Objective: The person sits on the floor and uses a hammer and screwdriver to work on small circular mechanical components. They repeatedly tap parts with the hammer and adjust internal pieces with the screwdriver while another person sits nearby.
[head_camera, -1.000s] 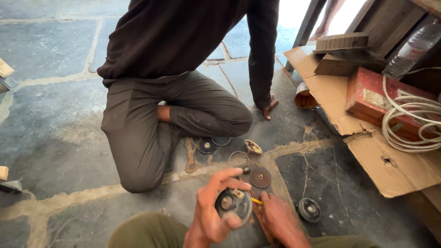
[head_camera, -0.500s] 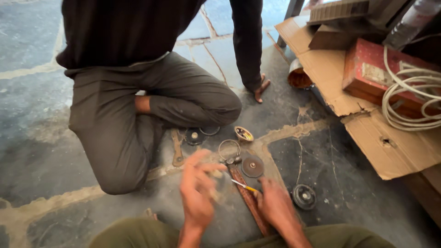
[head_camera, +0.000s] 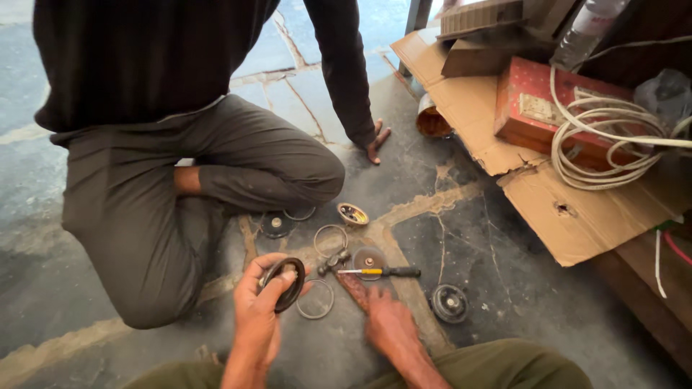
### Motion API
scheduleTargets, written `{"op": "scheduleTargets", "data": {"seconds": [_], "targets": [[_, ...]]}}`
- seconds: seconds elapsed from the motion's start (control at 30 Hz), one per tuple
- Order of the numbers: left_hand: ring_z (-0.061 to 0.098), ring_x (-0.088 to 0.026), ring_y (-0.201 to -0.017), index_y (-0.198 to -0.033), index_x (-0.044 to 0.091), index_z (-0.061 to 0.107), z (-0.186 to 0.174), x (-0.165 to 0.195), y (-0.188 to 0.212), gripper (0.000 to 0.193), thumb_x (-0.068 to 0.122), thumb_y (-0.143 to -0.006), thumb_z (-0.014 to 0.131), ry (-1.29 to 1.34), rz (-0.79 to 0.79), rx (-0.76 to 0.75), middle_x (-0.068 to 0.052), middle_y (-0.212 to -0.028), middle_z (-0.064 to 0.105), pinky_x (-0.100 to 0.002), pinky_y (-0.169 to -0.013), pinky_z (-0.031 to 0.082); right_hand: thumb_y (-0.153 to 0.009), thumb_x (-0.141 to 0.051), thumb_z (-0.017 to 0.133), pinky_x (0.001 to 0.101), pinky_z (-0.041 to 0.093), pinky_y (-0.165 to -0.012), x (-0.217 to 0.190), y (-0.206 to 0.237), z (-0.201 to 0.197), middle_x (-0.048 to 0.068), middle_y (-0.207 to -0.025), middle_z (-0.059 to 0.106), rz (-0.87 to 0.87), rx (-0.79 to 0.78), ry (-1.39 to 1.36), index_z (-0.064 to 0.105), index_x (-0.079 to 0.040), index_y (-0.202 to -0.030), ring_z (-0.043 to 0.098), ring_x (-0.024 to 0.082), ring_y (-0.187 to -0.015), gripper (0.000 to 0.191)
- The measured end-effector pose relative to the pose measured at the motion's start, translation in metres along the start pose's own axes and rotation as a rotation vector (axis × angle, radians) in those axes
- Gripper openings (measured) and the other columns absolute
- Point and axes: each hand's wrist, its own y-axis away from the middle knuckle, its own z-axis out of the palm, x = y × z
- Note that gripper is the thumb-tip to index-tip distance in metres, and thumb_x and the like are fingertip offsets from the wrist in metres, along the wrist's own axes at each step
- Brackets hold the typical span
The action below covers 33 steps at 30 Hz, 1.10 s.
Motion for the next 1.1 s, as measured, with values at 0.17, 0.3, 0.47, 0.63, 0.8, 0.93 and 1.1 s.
{"op": "scheduleTargets", "data": {"seconds": [0.17,0.3,0.47,0.63,0.8,0.93,1.1], "targets": [[0.073,-0.021,-0.086,-0.103,0.006,0.078,-0.028,0.037,0.002,0.023,0.005,-0.08,0.078,-0.925,0.136,-0.147,-0.007,-0.092,0.079,-0.031,-0.078,0.055,-0.084,-0.01,0.066,0.0506,0.058,-0.08,0.026,-0.001,0.003,0.018,-0.109,0.068,0.019,0.08,0.199,0.057,-0.007,-0.113,0.071,0.039,-0.098,0.03],[0.074,-0.022,-0.09,-0.1,0.01,0.078,-0.044,0.042,-0.009,0.026,0.004,-0.074,0.079,-1.211,0.269,-0.317,-0.006,-0.099,0.076,-0.033,-0.08,0.055,-0.082,-0.016,0.071,0.0511,0.056,-0.085,0.028,0.004,-0.004,0.015,-0.109,0.069,0.036,-0.108,0.26,0.063,-0.011,-0.109,0.07,0.037,-0.103,0.028],[0.077,-0.027,-0.09,-0.092,0.01,0.072,-0.039,-0.003,-0.017,0.024,-0.003,-0.072,0.071,-1.013,0.105,-0.402,-0.007,-0.097,0.068,-0.038,-0.081,0.059,-0.089,-0.037,0.073,0.0523,0.055,-0.081,0.003,-0.004,-0.038,0.019,-0.101,0.07,-0.017,-0.06,0.094,0.069,-0.007,-0.102,0.069,0.039,-0.096,0.032],[0.066,-0.036,-0.097,-0.096,0.007,0.062,-0.022,-0.031,-0.015,0.026,-0.007,-0.075,0.066,-1.077,0.269,-0.516,-0.014,-0.094,0.067,-0.043,-0.081,0.052,-0.076,-0.031,0.077,0.051,0.05,-0.082,-0.031,-0.048,-0.049,0.02,-0.099,0.069,-0.303,0.236,0.062,0.073,-0.003,-0.089,0.064,0.039,-0.098,0.031],[0.064,-0.04,-0.102,-0.11,0.005,0.059,-0.009,-0.019,-0.028,0.045,-0.017,-0.071,0.054,-0.928,0.388,-0.577,-0.017,-0.103,0.066,-0.043,-0.085,0.052,-0.077,-0.033,0.073,0.0497,0.047,-0.084,-0.06,-0.113,-0.029,0.02,-0.104,0.07,-0.237,0.211,0.194,0.076,-0.005,-0.084,0.065,0.036,-0.099,0.029],[0.067,-0.038,-0.104,-0.114,0.006,0.06,-0.003,-0.013,-0.04,0.053,-0.018,-0.067,0.06,-0.855,0.401,-0.556,-0.015,-0.105,0.068,-0.041,-0.086,0.053,-0.085,-0.016,0.063,0.0496,0.048,-0.084,-0.07,-0.136,-0.016,0.013,-0.097,0.073,-0.17,0.188,0.281,0.076,-0.012,-0.086,0.068,0.031,-0.098,0.014],[0.071,-0.03,-0.102,-0.113,0.006,0.063,0.006,-0.024,-0.048,0.051,-0.016,-0.068,0.068,-0.839,0.396,-0.526,-0.012,-0.105,0.072,-0.036,-0.087,0.056,-0.076,-0.032,0.068,0.0471,0.048,-0.079,-0.06,-0.145,-0.012,0.015,-0.097,0.072,-0.208,0.115,0.268,0.074,-0.008,-0.092,0.068,0.032,-0.095,0.029]]}}
